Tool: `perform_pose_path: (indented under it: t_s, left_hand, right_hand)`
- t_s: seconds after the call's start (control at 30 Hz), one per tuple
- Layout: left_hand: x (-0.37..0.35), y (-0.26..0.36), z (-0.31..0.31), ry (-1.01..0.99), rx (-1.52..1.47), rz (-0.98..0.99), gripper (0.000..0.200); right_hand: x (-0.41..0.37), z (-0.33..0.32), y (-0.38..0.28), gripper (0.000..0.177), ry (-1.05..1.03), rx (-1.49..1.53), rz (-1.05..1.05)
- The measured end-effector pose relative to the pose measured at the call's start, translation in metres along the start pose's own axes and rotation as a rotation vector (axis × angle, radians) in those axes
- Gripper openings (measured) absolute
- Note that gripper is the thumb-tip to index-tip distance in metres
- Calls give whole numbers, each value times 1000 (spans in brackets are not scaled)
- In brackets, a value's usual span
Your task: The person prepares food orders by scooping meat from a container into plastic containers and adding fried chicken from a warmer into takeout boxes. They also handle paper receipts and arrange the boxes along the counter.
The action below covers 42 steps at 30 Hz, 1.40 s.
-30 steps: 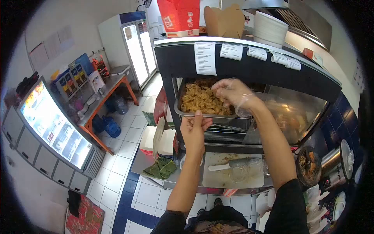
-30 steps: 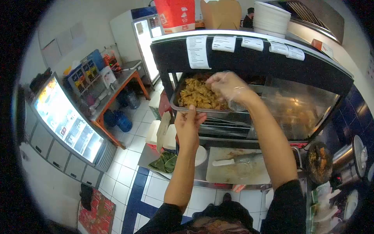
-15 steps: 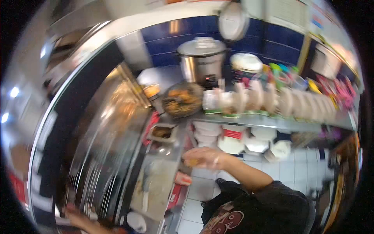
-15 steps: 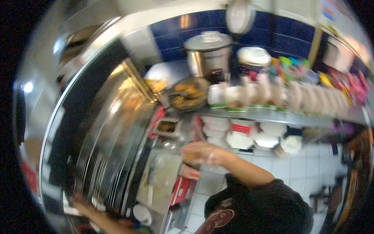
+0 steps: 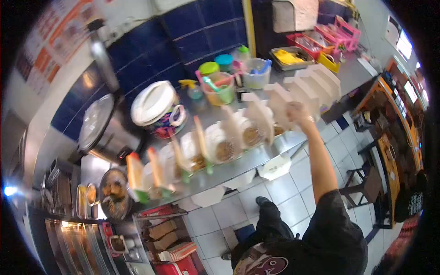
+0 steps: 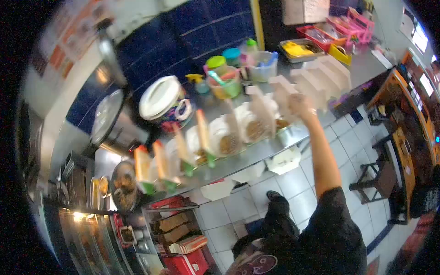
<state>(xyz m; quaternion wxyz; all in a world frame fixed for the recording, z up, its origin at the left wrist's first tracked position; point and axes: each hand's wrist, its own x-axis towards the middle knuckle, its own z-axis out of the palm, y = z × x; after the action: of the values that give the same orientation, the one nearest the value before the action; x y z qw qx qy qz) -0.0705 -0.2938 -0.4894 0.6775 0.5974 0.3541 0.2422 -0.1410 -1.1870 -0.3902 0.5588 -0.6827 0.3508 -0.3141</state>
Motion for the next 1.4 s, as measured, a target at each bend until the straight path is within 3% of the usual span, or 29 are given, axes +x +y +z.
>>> perform_pose_path:
  t_s: [0.07, 0.1, 0.13, 0.17, 0.2, 0.23, 0.27, 0.37, 0.43, 0.47, 0.5, 0.57, 0.6, 0.63, 0.7, 0.77, 0.97, 1.07, 1.13, 1.2, 1.27, 1.33, 1.4]
  left_hand:
    - [-58, -70, 66, -256, 21, -231, 33]
    - [-51, -113, 83, -359, -69, -335, 32]
    - [-120, -91, 120, -379, 91, -363, 30]
    - [-205, -54, 168, -405, 251, -390, 28]
    - [-215, -54, 186, -394, 265, -383, 28]
    - [-218, -58, 197, -508, 294, -350, 28]
    - [-223, -54, 202, -617, 325, -321, 28]
    - [-237, -42, 231, -525, 434, -240, 28]
    - [-246, -37, 243, -535, 396, -229, 24]
    - [-248, -34, 249, -558, 361, -221, 21]
    - [-252, -32, 252, -545, 361, -214, 21]
    - [-270, -31, 255, -537, 461, -162, 22]
    - [-279, -33, 255, -502, 444, -190, 21]
    - [-280, -38, 249, -480, 454, -198, 21]
    - [-274, -57, 236, -576, 427, -221, 22]
    - [-282, -56, 231, -588, 554, -183, 22]
    - [-320, -68, 228, -582, 410, -355, 27]
    - [-329, -75, 227, -568, 476, -409, 29]
    - [-334, -77, 225, -591, 492, -404, 29]
    - [-336, -79, 220, -609, 502, -393, 28]
    - [-343, -70, 218, -589, 524, -392, 28]
    - [-340, -69, 203, -554, 555, -398, 29]
    - [-335, -73, 182, -524, 563, -407, 29]
  right_hand:
    - [65, -5, 73, 15, -413, -803, -423]
    - [61, 6, 59, 18, -584, -1369, -657]
    - [52, 13, 33, 17, -656, -1333, -364]
    - [51, 21, 24, 16, -587, -1394, -159]
    - [46, 21, 19, 16, -437, -1221, -44]
    - [43, 23, 21, 16, -299, -1046, 73]
    - [42, 32, 25, 16, -331, -1042, 85]
    - [43, 46, 38, 21, -428, -1128, 99]
    - [41, 53, 48, 19, -705, -967, -64]
    - [42, 54, 42, 12, -685, -954, 109]
    - [48, 54, 43, 12, -698, -946, 102]
    - [63, 45, 52, 23, -633, -1188, -126]
    - [64, 43, 58, 22, -457, -1112, -31]
    - [71, 45, 62, 22, -483, -1113, -31]
    - [90, 53, 71, 25, -489, -1017, 182]
    - [87, 55, 54, 25, -436, -950, 230]
    - [95, 68, 69, 23, -324, -1006, 234]
    - [77, 55, 74, 25, -440, -1135, 152]
    - [62, 35, 94, 24, -372, -1188, -119]
    - [32, 10, 45, 23, -160, -818, -283]
    - [9, -17, -30, 22, -256, -715, -177]
    - [-21, -55, -27, 22, -486, -889, -358]
    - [-43, -54, -61, 17, -844, -653, 83]
